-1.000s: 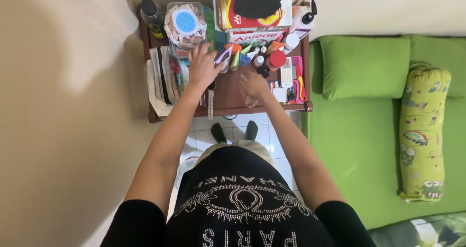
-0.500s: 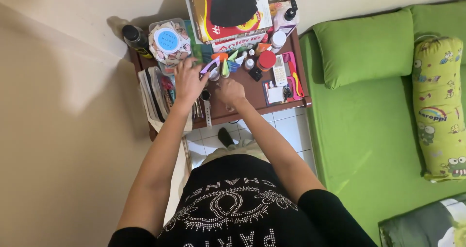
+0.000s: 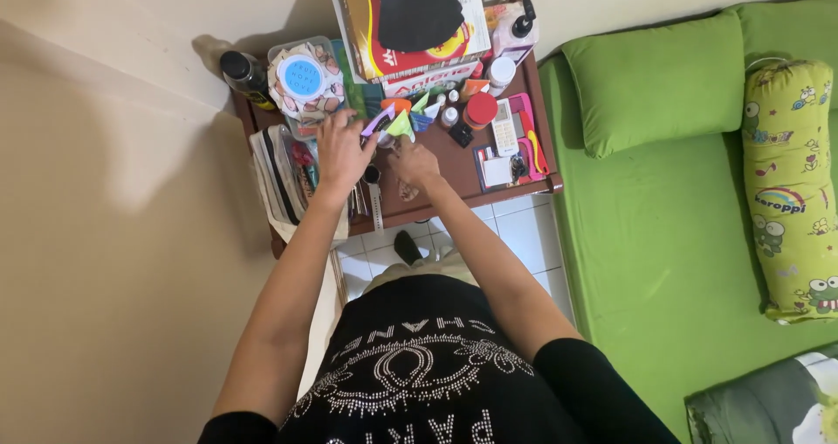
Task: The person wipes a wooden shelf with a cloth, then picks up and wipes several small items including a plastic container, a small orange bottle, and a red-capped bottle. The person places the items back on the shelf after wiping them.
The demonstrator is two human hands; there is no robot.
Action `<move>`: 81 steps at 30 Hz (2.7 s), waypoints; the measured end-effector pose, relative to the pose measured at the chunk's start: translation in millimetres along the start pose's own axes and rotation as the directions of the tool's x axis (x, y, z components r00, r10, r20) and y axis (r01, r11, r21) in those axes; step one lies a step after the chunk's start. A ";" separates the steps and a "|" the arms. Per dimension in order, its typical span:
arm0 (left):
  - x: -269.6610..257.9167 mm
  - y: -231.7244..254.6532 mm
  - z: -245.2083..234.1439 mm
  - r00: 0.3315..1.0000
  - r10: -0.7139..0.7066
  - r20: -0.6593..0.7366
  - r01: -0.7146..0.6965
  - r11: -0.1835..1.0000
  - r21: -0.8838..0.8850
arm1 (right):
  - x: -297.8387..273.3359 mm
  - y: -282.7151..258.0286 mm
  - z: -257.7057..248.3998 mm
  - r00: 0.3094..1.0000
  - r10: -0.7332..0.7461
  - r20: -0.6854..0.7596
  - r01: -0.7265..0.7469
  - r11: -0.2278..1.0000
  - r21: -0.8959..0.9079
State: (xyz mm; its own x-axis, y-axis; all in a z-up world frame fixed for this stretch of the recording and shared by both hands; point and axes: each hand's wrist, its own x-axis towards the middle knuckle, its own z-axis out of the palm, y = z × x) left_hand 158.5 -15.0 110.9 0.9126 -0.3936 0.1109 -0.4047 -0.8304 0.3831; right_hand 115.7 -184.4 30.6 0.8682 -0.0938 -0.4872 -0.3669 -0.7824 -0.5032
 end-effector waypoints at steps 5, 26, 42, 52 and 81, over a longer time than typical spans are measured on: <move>-0.7 12.8 -10.5 0.996 0.042 -0.072 -0.046 0.998 -0.050 | 0.3 27.7 -15.0 0.997 -0.024 -0.074 0.031 0.994 0.101; 3.9 59.0 30.3 0.921 0.192 -0.339 -0.101 0.958 0.267 | 7.0 50.4 -100.8 0.881 -0.288 -0.376 0.385 0.898 0.213; -4.9 73.4 34.1 0.946 0.058 -0.319 0.052 0.944 0.326 | 9.0 53.7 -124.0 0.808 -0.513 -0.291 0.558 0.824 0.096; -52.2 123.1 34.9 0.881 -0.222 -0.417 0.175 0.973 -0.149 | -47.2 94.3 -102.1 0.852 -0.287 -0.439 0.468 0.794 0.389; -207.9 161.7 193.6 0.681 -0.590 0.434 0.494 -0.068 -0.867 | -168.7 177.2 -13.3 0.961 -0.156 0.230 -0.105 0.561 0.821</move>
State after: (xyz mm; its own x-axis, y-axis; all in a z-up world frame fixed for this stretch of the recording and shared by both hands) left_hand -108.0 -143.8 -27.7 0.8347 0.0504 -0.5483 0.5289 0.2038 0.8238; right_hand -91.4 -315.4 33.1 0.8147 0.1734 -0.5533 -0.5713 0.0769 -0.8171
